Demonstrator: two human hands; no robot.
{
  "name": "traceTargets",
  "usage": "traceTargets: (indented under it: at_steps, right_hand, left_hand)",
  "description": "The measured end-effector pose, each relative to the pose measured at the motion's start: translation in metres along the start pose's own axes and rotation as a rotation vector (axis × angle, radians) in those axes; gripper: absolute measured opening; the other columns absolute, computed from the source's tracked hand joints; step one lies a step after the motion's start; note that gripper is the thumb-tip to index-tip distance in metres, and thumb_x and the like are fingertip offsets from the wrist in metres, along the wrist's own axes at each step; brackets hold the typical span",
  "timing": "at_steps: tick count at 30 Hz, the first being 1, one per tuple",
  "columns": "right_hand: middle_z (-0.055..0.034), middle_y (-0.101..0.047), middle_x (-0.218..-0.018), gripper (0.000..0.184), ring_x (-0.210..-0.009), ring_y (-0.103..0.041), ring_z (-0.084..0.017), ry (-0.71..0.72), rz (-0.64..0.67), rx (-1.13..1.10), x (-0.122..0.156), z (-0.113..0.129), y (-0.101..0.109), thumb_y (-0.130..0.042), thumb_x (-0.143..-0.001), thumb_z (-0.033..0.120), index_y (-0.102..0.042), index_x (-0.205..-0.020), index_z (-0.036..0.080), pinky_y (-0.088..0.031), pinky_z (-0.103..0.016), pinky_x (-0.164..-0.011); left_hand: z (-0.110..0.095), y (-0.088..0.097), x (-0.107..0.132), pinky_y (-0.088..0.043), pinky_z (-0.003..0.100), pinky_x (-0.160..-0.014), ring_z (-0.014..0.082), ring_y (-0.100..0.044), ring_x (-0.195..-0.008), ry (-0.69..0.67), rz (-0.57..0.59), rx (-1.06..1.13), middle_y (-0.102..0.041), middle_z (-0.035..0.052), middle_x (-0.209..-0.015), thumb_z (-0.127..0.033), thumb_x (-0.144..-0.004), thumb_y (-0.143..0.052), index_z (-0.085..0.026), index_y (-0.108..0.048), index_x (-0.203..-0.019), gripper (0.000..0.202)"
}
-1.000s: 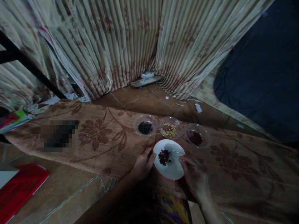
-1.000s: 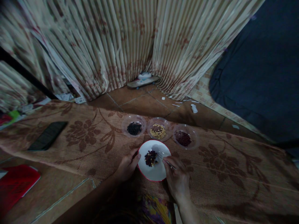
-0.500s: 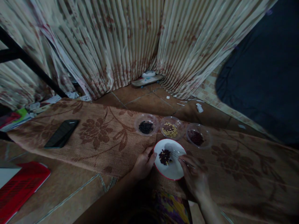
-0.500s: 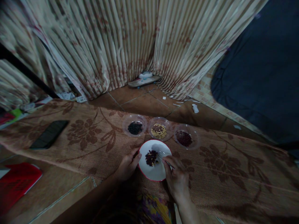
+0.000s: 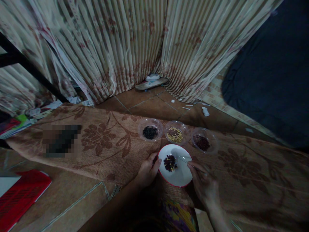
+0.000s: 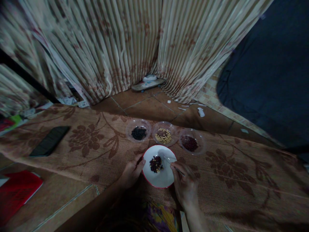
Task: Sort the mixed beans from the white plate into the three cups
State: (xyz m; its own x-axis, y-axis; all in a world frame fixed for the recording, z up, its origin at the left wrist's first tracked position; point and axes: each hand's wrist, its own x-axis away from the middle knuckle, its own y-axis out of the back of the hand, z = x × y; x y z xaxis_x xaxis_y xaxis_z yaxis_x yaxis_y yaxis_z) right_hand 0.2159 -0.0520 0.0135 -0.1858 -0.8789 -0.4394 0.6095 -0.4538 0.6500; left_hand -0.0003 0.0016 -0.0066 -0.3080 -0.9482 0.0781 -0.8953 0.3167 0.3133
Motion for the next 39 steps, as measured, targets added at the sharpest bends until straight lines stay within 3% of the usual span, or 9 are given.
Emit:
traceTargets:
  at_steps: [8, 16, 24, 34, 39]
  right_hand:
    - [-0.0053, -0.068, -0.093, 0.02, -0.087, -0.064, -0.019, -0.18, 0.082, -0.103, 0.004, 0.006, 0.012, -0.056, -0.084, 0.039, -0.067, -0.086, 0.022, -0.051, -0.031, -0.076]
    - [-0.006, -0.068, -0.093, 0.02, -0.089, -0.064, -0.02, -0.214, 0.129, -0.108, 0.01, 0.013, 0.011, -0.057, -0.083, 0.04, -0.067, -0.085, 0.022, -0.051, -0.032, -0.077]
    - [-0.0066, -0.069, -0.09, 0.021, -0.085, -0.066, -0.02, -0.169, 0.102, -0.11, 0.013, 0.011, 0.006, -0.056, -0.084, 0.039, -0.067, -0.084, 0.021, -0.053, -0.032, -0.073]
    - [-0.0063, -0.07, -0.09, 0.021, -0.085, -0.066, -0.02, -0.203, 0.12, -0.121, 0.013, 0.014, 0.008, -0.056, -0.084, 0.038, -0.068, -0.085, 0.021, -0.053, -0.031, -0.074]
    - [-0.0065, -0.07, -0.086, 0.023, -0.079, -0.066, -0.02, -0.282, 0.065, -0.133, 0.01, 0.015, 0.016, -0.059, -0.081, 0.041, -0.068, -0.082, 0.02, -0.052, -0.031, -0.069]
  left_hand:
    - [0.0, 0.0, 0.0, -0.047, 0.026, -0.074, 0.0175, -0.064, -0.082, -0.002, 0.003, -0.019, -0.069, 0.0042, -0.097, -0.036, -0.092, -0.042, -0.019, -0.054, -0.119, 0.034]
    - [-0.001, 0.001, 0.0, -0.047, 0.025, -0.07, 0.0167, -0.063, -0.074, 0.018, 0.006, -0.022, -0.069, 0.003, -0.088, -0.035, -0.091, -0.042, -0.018, -0.054, -0.12, 0.035]
    - [-0.003, 0.002, 0.0, -0.048, 0.025, -0.073, 0.0168, -0.064, -0.079, -0.004, 0.012, 0.001, -0.069, 0.0039, -0.096, -0.035, -0.091, -0.043, -0.018, -0.054, -0.119, 0.035]
    - [-0.002, 0.001, 0.0, -0.047, 0.025, -0.071, 0.017, -0.064, -0.078, 0.014, 0.017, -0.027, -0.07, 0.0049, -0.095, -0.036, -0.092, -0.041, -0.018, -0.053, -0.122, 0.037]
    - [-0.003, 0.001, 0.0, -0.047, 0.026, -0.073, 0.0171, -0.063, -0.079, 0.01, 0.01, -0.008, -0.07, 0.0038, -0.093, -0.036, -0.092, -0.042, -0.018, -0.054, -0.118, 0.035]
